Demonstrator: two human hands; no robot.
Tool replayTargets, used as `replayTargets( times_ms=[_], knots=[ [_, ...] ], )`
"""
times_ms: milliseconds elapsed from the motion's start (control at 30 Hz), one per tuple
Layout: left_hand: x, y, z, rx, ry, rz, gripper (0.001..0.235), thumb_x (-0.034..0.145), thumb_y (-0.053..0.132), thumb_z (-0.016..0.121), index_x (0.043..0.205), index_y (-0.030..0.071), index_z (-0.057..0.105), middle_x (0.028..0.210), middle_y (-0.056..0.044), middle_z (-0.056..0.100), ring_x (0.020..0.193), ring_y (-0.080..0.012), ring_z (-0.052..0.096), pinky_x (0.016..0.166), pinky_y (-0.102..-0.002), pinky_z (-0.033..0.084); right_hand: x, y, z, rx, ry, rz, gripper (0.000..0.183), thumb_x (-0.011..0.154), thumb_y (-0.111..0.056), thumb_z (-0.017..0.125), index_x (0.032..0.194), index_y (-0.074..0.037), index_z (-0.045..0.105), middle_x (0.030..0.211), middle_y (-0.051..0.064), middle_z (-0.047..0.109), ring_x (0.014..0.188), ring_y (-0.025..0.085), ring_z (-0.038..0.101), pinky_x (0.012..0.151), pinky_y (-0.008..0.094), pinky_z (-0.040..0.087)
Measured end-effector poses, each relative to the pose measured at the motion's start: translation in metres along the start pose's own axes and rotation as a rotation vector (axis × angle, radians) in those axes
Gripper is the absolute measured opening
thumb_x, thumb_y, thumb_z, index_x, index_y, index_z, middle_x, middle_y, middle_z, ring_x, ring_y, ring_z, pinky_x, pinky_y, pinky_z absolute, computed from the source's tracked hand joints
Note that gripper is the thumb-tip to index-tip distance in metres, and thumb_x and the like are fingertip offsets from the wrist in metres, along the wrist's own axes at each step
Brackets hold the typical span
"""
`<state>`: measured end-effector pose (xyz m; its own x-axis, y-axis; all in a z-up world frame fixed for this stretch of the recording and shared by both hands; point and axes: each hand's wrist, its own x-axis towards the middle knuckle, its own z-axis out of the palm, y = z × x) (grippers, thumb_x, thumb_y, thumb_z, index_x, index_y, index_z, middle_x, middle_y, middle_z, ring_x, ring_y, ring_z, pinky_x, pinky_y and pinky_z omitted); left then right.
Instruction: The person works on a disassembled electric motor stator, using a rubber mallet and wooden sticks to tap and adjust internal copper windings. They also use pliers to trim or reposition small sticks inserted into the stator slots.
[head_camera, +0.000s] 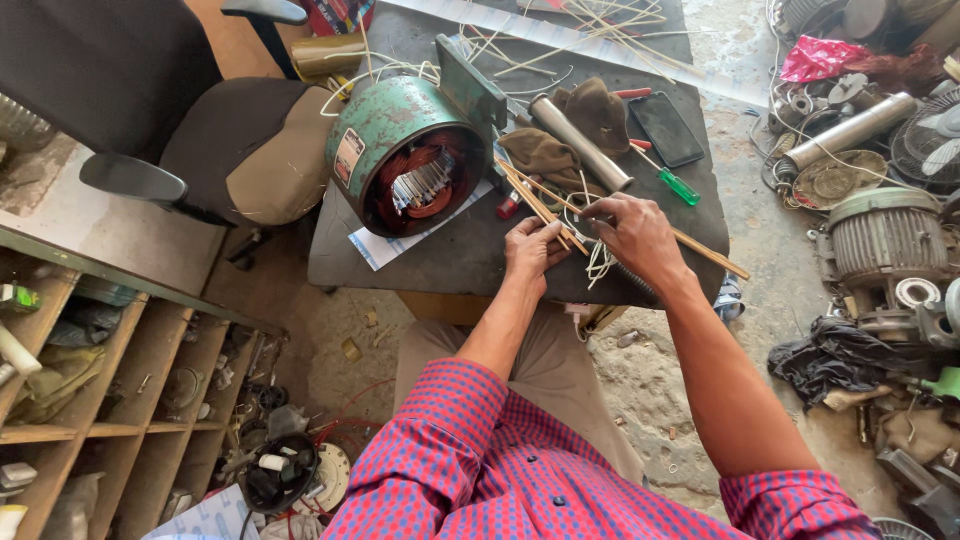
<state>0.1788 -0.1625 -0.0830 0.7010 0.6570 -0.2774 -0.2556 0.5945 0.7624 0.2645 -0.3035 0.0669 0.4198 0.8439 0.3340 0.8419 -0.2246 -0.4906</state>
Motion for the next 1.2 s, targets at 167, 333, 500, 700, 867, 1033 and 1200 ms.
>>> replayTargets(
  times_ms=[167, 333, 500, 700, 867, 1033, 1200],
  knots=[
    [0.0, 0.001, 0.002, 0.015, 0.013, 0.004, 0.018, 0.092, 0.009, 0.069, 0.109, 0.003, 0.065, 0.092, -0.01, 0.076, 0.075, -0.0212, 0.076, 0.067, -0.035, 0.062, -0.026, -0.008, -0.021, 0.005, 0.021, 0.025, 0.02, 0.091, -0.012, 0.071, 0.11, -0.01, 0.078, 0.103, 0.017, 0.075, 0.089, 0.035, 0.072, 0.08, 0.043, 0.056],
    [0.0, 0.001, 0.002, 0.022, 0.016, 0.016, 0.017, 0.092, 0.007, 0.07, 0.107, 0.003, 0.064, 0.09, -0.011, 0.076, 0.073, -0.0207, 0.076, 0.064, -0.033, 0.061, -0.063, -0.015, -0.049, 0.063, 0.079, 0.191, 0.022, 0.092, -0.013, 0.072, 0.114, -0.011, 0.077, 0.102, 0.014, 0.077, 0.085, 0.025, 0.075, 0.078, 0.037, 0.058],
    [-0.002, -0.001, 0.003, 0.018, 0.028, 0.032, 0.017, 0.091, 0.007, 0.071, 0.106, 0.002, 0.064, 0.089, -0.009, 0.076, 0.072, -0.0206, 0.076, 0.063, -0.032, 0.061, -0.092, -0.023, -0.078, 0.09, 0.232, 0.39, 0.023, 0.096, -0.015, 0.074, 0.118, -0.014, 0.08, 0.093, 0.01, 0.078, 0.083, 0.016, 0.075, 0.073, 0.03, 0.055],
    [-0.004, -0.001, 0.007, 0.033, 0.043, 0.054, 0.019, 0.09, 0.007, 0.072, 0.106, 0.001, 0.063, 0.087, -0.01, 0.076, 0.07, -0.0205, 0.076, 0.06, -0.031, 0.061, -0.109, -0.038, -0.08, 0.128, 0.3, 0.404, 0.023, 0.097, -0.013, 0.072, 0.119, -0.014, 0.08, 0.093, 0.009, 0.079, 0.084, 0.013, 0.075, 0.072, 0.027, 0.053],
    [-0.004, 0.004, 0.016, 0.106, 0.08, 0.096, 0.026, 0.089, 0.008, 0.075, 0.11, -0.001, 0.063, 0.085, -0.01, 0.076, 0.066, -0.0185, 0.075, 0.055, -0.03, 0.058, -0.118, -0.046, -0.07, 0.174, 0.355, 0.432, 0.022, 0.095, -0.013, 0.075, 0.117, -0.012, 0.079, 0.093, 0.008, 0.078, 0.084, 0.01, 0.073, 0.072, 0.025, 0.052],
    [-0.01, 0.024, 0.024, 0.177, 0.064, 0.139, 0.032, 0.092, 0.012, 0.078, 0.113, -0.007, 0.064, 0.08, -0.011, 0.075, 0.061, -0.0166, 0.072, 0.052, -0.029, 0.059, -0.124, -0.046, -0.064, 0.158, 0.377, 0.457, 0.021, 0.095, -0.013, 0.076, 0.116, -0.012, 0.079, 0.092, 0.009, 0.078, 0.082, 0.011, 0.073, 0.071, 0.026, 0.052],
    [-0.043, 0.046, 0.032, 0.273, 0.175, 0.199, 0.041, 0.091, 0.019, 0.074, 0.123, -0.001, 0.059, 0.078, -0.012, 0.075, 0.053, -0.0178, 0.07, 0.043, -0.027, 0.051, -0.131, -0.047, -0.057, 0.144, 0.419, 0.385, 0.02, 0.095, -0.01, 0.077, 0.115, -0.011, 0.079, 0.096, 0.009, 0.078, 0.086, 0.013, 0.074, 0.075, 0.027, 0.053]
  ],
)
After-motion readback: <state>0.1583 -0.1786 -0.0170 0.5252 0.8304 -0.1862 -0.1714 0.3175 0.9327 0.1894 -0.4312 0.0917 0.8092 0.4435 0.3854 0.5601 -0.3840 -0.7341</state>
